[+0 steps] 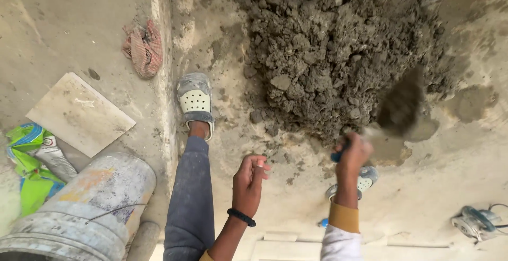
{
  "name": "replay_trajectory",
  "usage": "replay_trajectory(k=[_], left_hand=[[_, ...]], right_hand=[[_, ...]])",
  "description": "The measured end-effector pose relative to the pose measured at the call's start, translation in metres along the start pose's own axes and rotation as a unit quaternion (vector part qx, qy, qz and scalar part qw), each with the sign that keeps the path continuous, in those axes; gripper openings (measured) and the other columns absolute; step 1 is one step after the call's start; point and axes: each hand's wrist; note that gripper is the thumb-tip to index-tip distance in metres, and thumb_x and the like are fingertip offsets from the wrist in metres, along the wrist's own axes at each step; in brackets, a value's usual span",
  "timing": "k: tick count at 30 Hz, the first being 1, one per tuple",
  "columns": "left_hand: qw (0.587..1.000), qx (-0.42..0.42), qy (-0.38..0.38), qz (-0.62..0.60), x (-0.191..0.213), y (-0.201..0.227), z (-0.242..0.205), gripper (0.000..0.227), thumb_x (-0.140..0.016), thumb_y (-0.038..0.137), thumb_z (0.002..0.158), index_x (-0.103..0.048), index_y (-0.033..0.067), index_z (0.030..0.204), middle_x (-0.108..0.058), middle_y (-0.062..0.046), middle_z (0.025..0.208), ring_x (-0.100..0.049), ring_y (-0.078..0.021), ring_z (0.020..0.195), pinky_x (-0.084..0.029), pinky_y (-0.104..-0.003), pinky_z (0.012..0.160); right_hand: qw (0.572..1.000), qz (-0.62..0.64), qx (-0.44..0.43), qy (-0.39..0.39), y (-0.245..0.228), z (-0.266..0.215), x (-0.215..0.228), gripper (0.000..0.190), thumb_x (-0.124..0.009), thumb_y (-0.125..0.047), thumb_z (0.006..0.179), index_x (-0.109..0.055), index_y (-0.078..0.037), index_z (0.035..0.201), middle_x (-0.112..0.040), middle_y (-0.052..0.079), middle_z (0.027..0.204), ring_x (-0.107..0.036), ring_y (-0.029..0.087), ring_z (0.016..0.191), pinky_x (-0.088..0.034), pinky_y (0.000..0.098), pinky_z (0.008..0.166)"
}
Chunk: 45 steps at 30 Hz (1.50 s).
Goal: Using a trowel to mix and apply mortar on a construction floor.
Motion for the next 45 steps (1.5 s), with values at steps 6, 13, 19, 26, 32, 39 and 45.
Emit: replay_trajectory(k=[6,13,19,26,32,39,45], left_hand=[[0.999,0.004,0.034,-0.03,0.034,0.037,0.012,0.037,-0.049,0.034,0.105,-0.064,0.0013,0.114,-0.072,-0.01,0.091,-0.065,-0.0148,0.076,-0.054,-0.032,0.069],[0.997,0.028,0.063,-0.037,0.08,0.068,0.024,0.034,-0.049,0.031,0.103,-0.063,0.0006,0.111,-0.071,-0.009,0.088,-0.067,-0.0137,0.078,-0.055,-0.03,0.072],[0.995,0.016,0.085,-0.051,0.104,0.088,0.032,0.035,-0.049,0.031,0.104,-0.064,-0.0004,0.109,-0.069,-0.009,0.087,-0.064,-0.0149,0.075,-0.053,-0.031,0.07],[0.996,0.034,0.044,-0.066,0.085,0.11,0.028,0.034,-0.048,0.031,0.104,-0.064,0.0013,0.11,-0.071,-0.008,0.087,-0.065,-0.014,0.076,-0.054,-0.03,0.07],[0.993,0.052,0.058,-0.086,0.099,0.109,0.027,0.034,-0.049,0.029,0.104,-0.064,-0.0002,0.112,-0.07,-0.009,0.091,-0.063,-0.0144,0.078,-0.051,-0.03,0.072],[0.994,-0.008,0.078,-0.072,0.11,0.109,0.033,0.035,-0.047,0.031,0.105,-0.064,0.0011,0.113,-0.071,-0.008,0.092,-0.065,-0.015,0.077,-0.052,-0.03,0.071],[0.992,0.028,0.101,-0.068,0.1,0.098,0.033,0.037,-0.046,0.033,0.104,-0.065,0.0028,0.112,-0.071,-0.009,0.089,-0.067,-0.0156,0.076,-0.056,-0.031,0.069]], right_hand=[[0.987,-0.095,-0.056,-0.117,-0.039,-0.052,-0.187,0.023,-0.064,-0.025,0.096,-0.063,-0.005,0.085,-0.059,0.003,0.066,-0.062,0.013,0.053,-0.055,0.0295,0.046],[0.993,0.049,0.026,-0.1,-0.114,-0.064,-0.338,0.028,-0.061,-0.026,0.101,-0.05,-0.005,0.084,-0.055,0.004,0.062,-0.059,0.015,0.043,-0.051,0.031,0.037],[0.985,0.086,0.092,-0.122,-0.099,-0.061,-0.35,0.023,-0.06,-0.027,0.101,-0.054,-0.009,0.089,-0.057,0.002,0.066,-0.055,0.01,0.047,-0.045,0.0282,0.041],[0.982,0.021,-0.049,-0.184,-0.062,-0.034,-0.402,0.05,-0.043,-0.045,0.107,-0.053,-0.01,0.073,-0.049,0.0,0.056,-0.044,0.011,0.04,-0.038,0.0313,0.033],[0.967,-0.164,-0.068,-0.181,-0.014,0.054,-0.476,0.056,-0.039,-0.053,0.109,-0.053,-0.013,0.072,-0.049,0.0,0.063,-0.04,0.015,0.049,-0.035,0.0382,0.042],[0.895,-0.333,0.243,-0.17,0.1,0.062,-0.432,0.064,-0.042,-0.049,0.107,-0.063,0.012,0.107,-0.065,0.039,0.102,-0.063,0.054,0.094,-0.052,0.0549,0.081],[0.908,-0.353,0.06,-0.218,0.091,-0.01,-0.344,0.064,-0.045,-0.056,0.105,-0.066,0.004,0.106,-0.066,0.027,0.097,-0.064,0.043,0.087,-0.05,0.053,0.074]])
Point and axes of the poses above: each hand's wrist, its own z-axis towards the middle knuckle, its own x-axis out of the back of the hand, y = z × x
